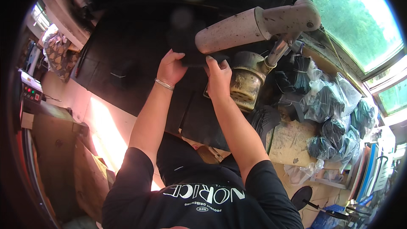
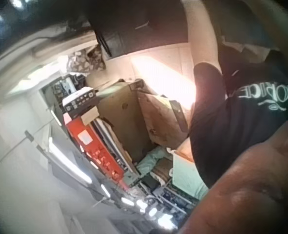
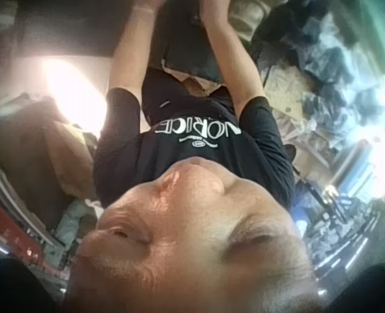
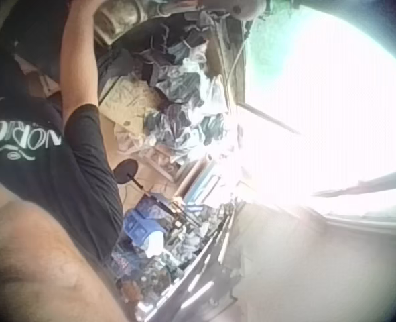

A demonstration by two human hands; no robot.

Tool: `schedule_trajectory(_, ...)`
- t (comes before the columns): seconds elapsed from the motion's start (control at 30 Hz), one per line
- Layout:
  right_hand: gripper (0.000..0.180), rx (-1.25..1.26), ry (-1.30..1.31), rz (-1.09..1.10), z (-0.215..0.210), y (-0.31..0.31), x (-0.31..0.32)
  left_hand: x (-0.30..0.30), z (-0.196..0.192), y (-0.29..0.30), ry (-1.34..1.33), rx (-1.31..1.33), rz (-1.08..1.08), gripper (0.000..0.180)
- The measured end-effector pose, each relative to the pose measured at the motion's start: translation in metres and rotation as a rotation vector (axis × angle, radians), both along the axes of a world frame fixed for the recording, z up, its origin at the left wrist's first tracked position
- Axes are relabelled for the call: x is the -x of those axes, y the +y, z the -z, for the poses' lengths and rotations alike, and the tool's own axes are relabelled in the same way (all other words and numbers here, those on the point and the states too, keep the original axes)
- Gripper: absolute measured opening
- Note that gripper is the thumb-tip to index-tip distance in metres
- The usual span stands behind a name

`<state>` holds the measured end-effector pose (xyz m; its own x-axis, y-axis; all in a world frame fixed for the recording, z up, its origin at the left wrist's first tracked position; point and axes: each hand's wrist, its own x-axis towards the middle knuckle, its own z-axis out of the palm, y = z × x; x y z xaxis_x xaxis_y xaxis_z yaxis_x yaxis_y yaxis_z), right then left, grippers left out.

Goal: Processing and smoothing black shoe components using a heating machine.

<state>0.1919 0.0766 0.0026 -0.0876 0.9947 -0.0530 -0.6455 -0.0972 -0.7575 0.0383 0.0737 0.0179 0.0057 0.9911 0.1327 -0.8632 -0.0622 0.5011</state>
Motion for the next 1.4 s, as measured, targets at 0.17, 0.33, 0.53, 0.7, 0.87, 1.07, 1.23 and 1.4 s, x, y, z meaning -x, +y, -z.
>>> schedule_trajectory(0.17,0.021,-0.016,0.06,-0.009,0.001,0.003,-0.001,0.003,-0.002,0.011,0.068,0.003,0.006,0.032)
schedule_trajectory(0.33,0.024,-0.033,0.041,0.009,-0.001,-0.006,-0.006,0.001,0.003,0.008,0.083,-0.058,0.057,0.039)
schedule_trajectory(0.53,0.024,-0.004,-0.016,0.03,0.0,-0.024,-0.011,-0.005,0.008,-0.007,0.027,-0.004,0.043,0.037)
schedule_trajectory(0.7,0.024,-0.023,-0.021,0.05,0.004,-0.036,-0.015,-0.009,0.011,-0.017,0.023,-0.007,0.091,0.037)
schedule_trajectory(0.87,0.025,-0.01,-0.037,0.069,0.011,-0.047,-0.019,-0.012,0.018,-0.027,0.018,-0.006,0.094,0.036)
schedule_trajectory(1.07,0.023,-0.01,-0.054,0.079,0.016,-0.06,-0.025,-0.019,0.02,-0.039,0.013,0.039,0.073,0.033)
schedule_trajectory(1.23,0.025,0.018,-0.108,0.077,0.022,-0.072,-0.032,-0.023,0.024,-0.053,-0.006,0.033,0.079,0.031)
schedule_trajectory(1.4,0.027,-0.006,-0.097,0.079,0.026,-0.078,-0.035,-0.025,0.036,-0.055,-0.037,0.03,0.087,0.028)
